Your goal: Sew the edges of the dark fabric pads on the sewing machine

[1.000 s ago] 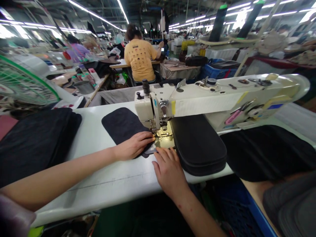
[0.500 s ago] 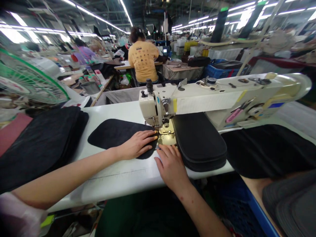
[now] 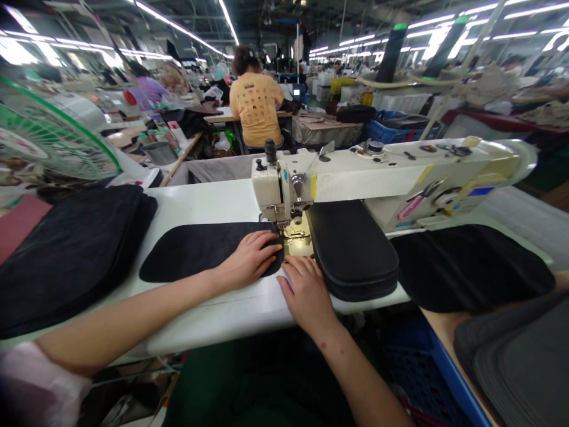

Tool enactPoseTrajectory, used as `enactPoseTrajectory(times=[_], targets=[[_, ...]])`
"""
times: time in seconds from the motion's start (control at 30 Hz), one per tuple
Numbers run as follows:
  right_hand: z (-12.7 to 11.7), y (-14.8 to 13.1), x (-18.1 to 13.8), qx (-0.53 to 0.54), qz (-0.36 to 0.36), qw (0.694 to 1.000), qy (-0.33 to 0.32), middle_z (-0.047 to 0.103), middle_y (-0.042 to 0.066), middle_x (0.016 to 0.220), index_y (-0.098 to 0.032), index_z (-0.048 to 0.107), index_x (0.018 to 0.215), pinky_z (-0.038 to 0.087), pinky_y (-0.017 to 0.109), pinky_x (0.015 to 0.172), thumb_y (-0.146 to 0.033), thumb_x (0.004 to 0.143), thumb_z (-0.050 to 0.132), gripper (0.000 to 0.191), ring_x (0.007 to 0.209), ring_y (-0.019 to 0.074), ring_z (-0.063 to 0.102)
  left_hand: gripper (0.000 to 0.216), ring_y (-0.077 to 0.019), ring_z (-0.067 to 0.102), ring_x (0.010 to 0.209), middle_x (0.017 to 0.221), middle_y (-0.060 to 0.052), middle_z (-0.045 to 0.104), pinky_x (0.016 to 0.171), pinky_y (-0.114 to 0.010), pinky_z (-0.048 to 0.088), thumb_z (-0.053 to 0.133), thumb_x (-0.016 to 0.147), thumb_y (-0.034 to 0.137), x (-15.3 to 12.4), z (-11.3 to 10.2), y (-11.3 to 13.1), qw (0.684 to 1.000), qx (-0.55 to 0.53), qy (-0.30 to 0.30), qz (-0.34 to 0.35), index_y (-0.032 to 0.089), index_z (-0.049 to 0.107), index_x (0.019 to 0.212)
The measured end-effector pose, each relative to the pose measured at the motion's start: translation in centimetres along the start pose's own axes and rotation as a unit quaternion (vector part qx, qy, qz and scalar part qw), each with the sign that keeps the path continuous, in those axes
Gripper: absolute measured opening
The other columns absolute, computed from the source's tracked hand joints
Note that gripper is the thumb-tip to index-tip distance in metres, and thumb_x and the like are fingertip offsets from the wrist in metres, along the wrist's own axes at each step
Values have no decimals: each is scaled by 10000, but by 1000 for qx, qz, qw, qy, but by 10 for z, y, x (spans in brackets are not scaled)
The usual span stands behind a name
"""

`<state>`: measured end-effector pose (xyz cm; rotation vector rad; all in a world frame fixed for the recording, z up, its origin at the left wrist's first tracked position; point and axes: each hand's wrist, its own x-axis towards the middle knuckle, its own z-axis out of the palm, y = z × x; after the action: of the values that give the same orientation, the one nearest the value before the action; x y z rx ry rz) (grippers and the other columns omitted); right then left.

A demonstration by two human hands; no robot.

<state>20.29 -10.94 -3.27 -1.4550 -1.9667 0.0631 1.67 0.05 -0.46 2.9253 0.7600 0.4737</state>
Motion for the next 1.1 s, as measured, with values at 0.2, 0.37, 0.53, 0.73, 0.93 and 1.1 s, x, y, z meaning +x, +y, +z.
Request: enactPoseTrajectory(times=[0.2, 0.37, 0.53, 0.73, 0.93, 1.1], targets=[[1, 0, -2, 1, 6, 1000, 2, 671, 107, 1271, -185, 665, 1169, 416, 497, 1098, -279, 1013, 486, 255, 1199, 269, 582, 364, -251, 535, 1275, 1317, -169, 608, 1094, -427, 472, 424, 1010, 170, -6, -20, -16, 973, -141, -62, 173, 161, 612, 1322], [2, -2, 0, -1, 6, 1000, 7, 679, 102, 1256, -197, 669, 1157, 419, 482, 1089, -261, 1007, 490, 242, 1181, 257, 592, 370, -268, 526, 1296, 1348, -191, 584, 1101, -460, 471, 421, 1014, 176, 5, -13, -32, 977, -132, -49, 161, 141, 609, 1331], [1, -3, 2, 0, 9, 1000, -5, 675, 98, 1262, -197, 665, 1143, 412, 495, 1095, -264, 1006, 499, 225, 1175, 268, 590, 356, -264, 564, 1207, 1263, -177, 607, 1051, -462, 503, 423, 1022, 208, 14, -1, -40, 989, -92, -17, 115, 144, 621, 1311], [1, -3, 0, 4, 3, 1000, 0, 672, 111, 1255, -183, 654, 1141, 449, 500, 1066, -239, 1001, 496, 219, 1165, 271, 590, 377, -253, 567, 1260, 1327, -181, 600, 1088, -434, 492, 384, 1027, 199, 17, -15, -52, 983, -108, -50, 138, 136, 609, 1323], [5, -3, -1, 7, 8, 1000, 14, 674, 104, 1234, -194, 647, 1130, 453, 500, 1063, -226, 987, 518, 195, 1158, 264, 589, 423, -282, 495, 1348, 1369, -187, 602, 1157, -470, 428, 399, 989, 145, 28, -26, -73, 955, -91, -110, 260, 127, 554, 1382], [4, -4, 1, 1, 7, 1000, 11, 669, 106, 1241, -191, 647, 1122, 456, 492, 1057, -241, 988, 525, 188, 1159, 272, 587, 402, -267, 512, 1315, 1334, -192, 599, 1148, -467, 435, 372, 1000, 150, 27, -20, -70, 964, -113, -94, 221, 121, 562, 1353]])
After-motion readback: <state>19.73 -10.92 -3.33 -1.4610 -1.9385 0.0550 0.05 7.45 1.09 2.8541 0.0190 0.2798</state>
